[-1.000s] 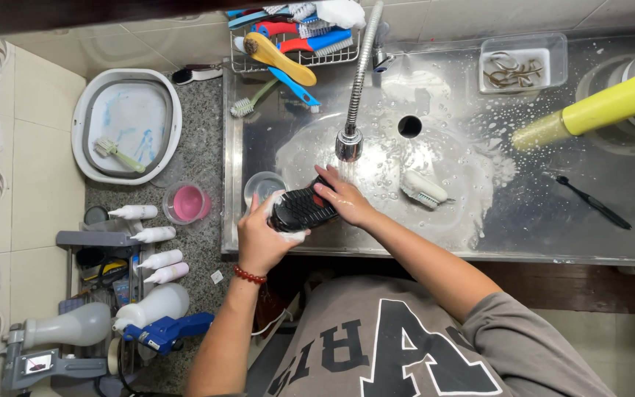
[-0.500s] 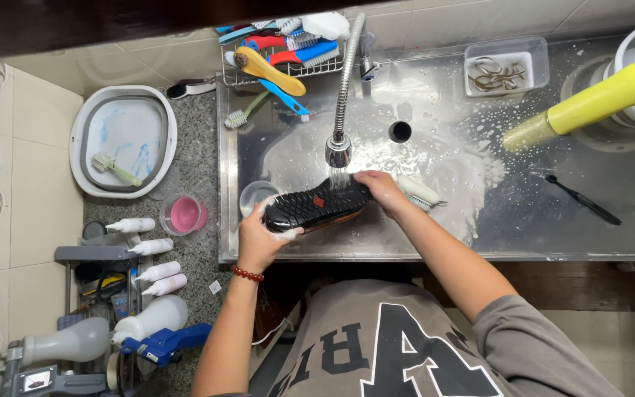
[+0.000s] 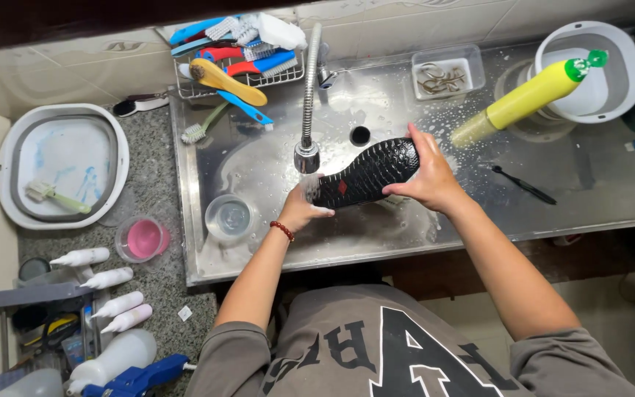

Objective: The person scrubs the sole of a brown leather shoe with a brush and soapy water in a sink, rinses it under running water, and then dries the shoe with a purple cloth. The person also briefly handles a shoe insert and a toothbrush.

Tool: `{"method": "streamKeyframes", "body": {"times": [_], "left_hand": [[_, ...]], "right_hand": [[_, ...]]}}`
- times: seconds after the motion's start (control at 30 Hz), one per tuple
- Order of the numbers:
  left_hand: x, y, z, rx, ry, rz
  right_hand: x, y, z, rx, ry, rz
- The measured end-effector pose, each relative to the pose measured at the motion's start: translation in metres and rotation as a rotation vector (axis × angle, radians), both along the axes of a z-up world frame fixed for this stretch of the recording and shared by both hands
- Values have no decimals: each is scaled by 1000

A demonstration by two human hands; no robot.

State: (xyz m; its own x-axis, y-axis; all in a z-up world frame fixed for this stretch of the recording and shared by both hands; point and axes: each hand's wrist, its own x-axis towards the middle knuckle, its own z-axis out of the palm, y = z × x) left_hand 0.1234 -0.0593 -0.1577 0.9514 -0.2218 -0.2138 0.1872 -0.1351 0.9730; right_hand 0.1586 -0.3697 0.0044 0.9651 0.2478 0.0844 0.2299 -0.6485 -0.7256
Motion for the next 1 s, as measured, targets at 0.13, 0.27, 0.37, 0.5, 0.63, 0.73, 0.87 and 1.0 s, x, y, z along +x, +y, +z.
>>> {"method": "streamKeyframes", "body": {"times": [0.13,0.27,0.37,0.5,0.63,0.73,0.87,1.0], "left_hand": [[16,7,-17,-123,8,-63],[22,10,1,-276,15,-89],[26,1,-42,-457,124,17],[34,-30,-71,-184,236,360],[28,-54,-13,186,223,404],[10,-67,-21,152,77,358],[-15,-71,-22,-230,-11,281],[-11,-52,-1,-267,-167,185]], "right_hand": [[-9,10,20,-128,-42,86],[-19,14,17,-126,-141,162],[-34,21,18,-109,-156,129],[-64,59,22,-66,-283,87],[-71,73,27,-58,-413,61],[-75,74,23,-53,-355,-29],[-72,86,21,-68,-498,68],[-67,94,17,-60,-513,57]]}}
